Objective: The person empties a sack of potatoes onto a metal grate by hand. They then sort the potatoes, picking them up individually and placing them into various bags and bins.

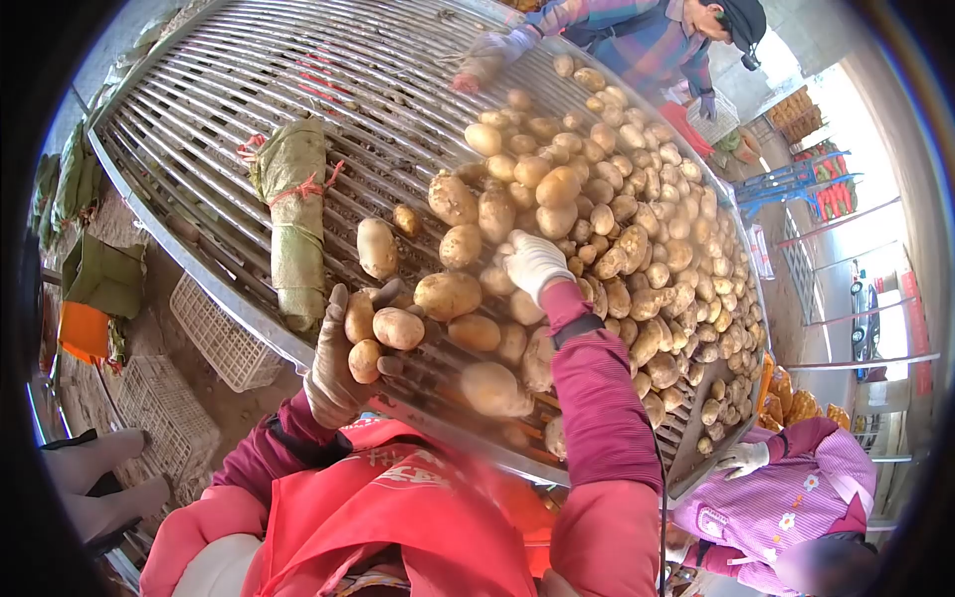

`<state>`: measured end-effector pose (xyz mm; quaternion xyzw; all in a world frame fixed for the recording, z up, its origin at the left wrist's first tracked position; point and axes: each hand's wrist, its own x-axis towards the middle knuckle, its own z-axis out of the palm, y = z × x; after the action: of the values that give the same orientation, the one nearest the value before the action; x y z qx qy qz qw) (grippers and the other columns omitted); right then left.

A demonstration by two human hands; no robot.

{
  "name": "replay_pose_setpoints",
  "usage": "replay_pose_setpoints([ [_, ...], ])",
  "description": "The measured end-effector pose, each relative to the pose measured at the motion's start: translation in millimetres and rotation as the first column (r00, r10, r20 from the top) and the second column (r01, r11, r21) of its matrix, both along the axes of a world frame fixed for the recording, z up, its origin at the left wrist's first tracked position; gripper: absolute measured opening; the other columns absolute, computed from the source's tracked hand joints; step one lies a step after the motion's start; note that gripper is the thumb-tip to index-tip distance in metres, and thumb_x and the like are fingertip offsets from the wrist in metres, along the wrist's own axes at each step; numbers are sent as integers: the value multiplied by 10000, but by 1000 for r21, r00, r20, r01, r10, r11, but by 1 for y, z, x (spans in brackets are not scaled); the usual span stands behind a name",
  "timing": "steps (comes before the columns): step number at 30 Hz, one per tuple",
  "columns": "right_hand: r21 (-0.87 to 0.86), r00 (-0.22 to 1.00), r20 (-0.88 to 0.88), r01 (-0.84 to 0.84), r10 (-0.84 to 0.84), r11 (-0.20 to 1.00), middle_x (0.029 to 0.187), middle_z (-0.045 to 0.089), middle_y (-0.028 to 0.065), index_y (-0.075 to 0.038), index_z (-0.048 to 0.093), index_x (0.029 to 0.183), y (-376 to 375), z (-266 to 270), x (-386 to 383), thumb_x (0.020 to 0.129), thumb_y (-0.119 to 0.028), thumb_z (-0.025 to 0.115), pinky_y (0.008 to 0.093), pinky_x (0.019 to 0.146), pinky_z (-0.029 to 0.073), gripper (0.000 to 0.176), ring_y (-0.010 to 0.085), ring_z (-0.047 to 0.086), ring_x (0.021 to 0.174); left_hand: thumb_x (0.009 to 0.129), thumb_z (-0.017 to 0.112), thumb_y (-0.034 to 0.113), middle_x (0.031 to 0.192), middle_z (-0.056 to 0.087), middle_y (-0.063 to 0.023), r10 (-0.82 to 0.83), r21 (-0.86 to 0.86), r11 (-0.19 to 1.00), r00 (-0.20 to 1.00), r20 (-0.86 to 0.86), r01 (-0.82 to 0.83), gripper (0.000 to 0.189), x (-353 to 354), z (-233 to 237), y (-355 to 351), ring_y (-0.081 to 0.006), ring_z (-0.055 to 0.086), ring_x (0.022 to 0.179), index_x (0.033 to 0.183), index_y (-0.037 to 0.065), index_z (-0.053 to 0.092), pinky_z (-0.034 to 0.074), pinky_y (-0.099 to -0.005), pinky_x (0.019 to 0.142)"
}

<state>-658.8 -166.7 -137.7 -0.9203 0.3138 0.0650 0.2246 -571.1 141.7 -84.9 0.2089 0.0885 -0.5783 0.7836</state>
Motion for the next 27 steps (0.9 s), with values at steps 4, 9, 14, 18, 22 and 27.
replay_pose_setpoints([
  [4, 841, 839, 311, -24, -447, 540, 943, 679, 31, -23, 668, 1114, 23, 26, -22, 963, -254, 651, 252, 708, 511, 276, 104, 602, 823, 963, 495, 621, 1239, 620, -186, -28, -35, 999, 999, 40, 29, 666, 1, 0, 1, -271, 662, 983, 1366, 91, 500, 523, -291, 574],
  [9, 966, 779, 238, -125, -579, 228, 980, 679, 38, -42, 661, 1183, 82, 76, -25, 943, -230, 680, 248, 713, 514, 305, 123, 629, 852, 963, 493, 623, 1229, 627, -169, -98, -45, 994, 995, 25, 99, 667, 0, -3, 2, -241, 668, 949, 1348, 79, 516, 505, -269, 551],
  [14, 741, 821, 519, -294, -237, 603, 1213, 645, 119, -29, 600, 1299, 133, 70, -20, 1004, -180, 581, 281, 951, 510, 332, 200, 607, 1139, 968, 476, 630, 1211, 630, -111, -90, 11, 996, 985, 149, 89, 680, -5, -4, -2, -177, 647, 861, 1382, 91, 485, 465, -229, 512],
  [18, 544, 843, 536, -374, 32, 751, 1175, 683, 111, -7, 604, 1286, 130, 85, -15, 996, -183, 591, 313, 935, 517, 340, 215, 639, 1049, 974, 490, 599, 1102, 643, -92, -44, 35, 999, 997, 71, 41, 643, -6, -15, 3, -193, 637, 811, 1392, 110, 503, 439, -240, 457],
  [22, 2, 965, 263, -9, 8, 1000, 1054, 706, 173, -46, 643, 1218, 79, 86, 4, 926, -183, 584, 432, 861, 543, 328, 337, 673, 985, 983, 504, 563, 1096, 646, -94, -82, -60, 995, 992, -94, 76, 615, -6, 6, 2, -207, 624, 793, 1414, 125, 495, 443, -249, 458],
  [27, -442, 999, -35, -43, 31, 896, 1149, 678, 185, -122, 569, 1319, -21, 9, 51, 920, -142, 508, 438, 893, 529, 405, 296, 645, 1108, 998, 478, 560, 1082, 624, -71, -26, 30, 999, 1000, -1, 26, 621, -10, 25, 0, -180, 598, 769, 1433, 117, 465, 440, -250, 477],
])
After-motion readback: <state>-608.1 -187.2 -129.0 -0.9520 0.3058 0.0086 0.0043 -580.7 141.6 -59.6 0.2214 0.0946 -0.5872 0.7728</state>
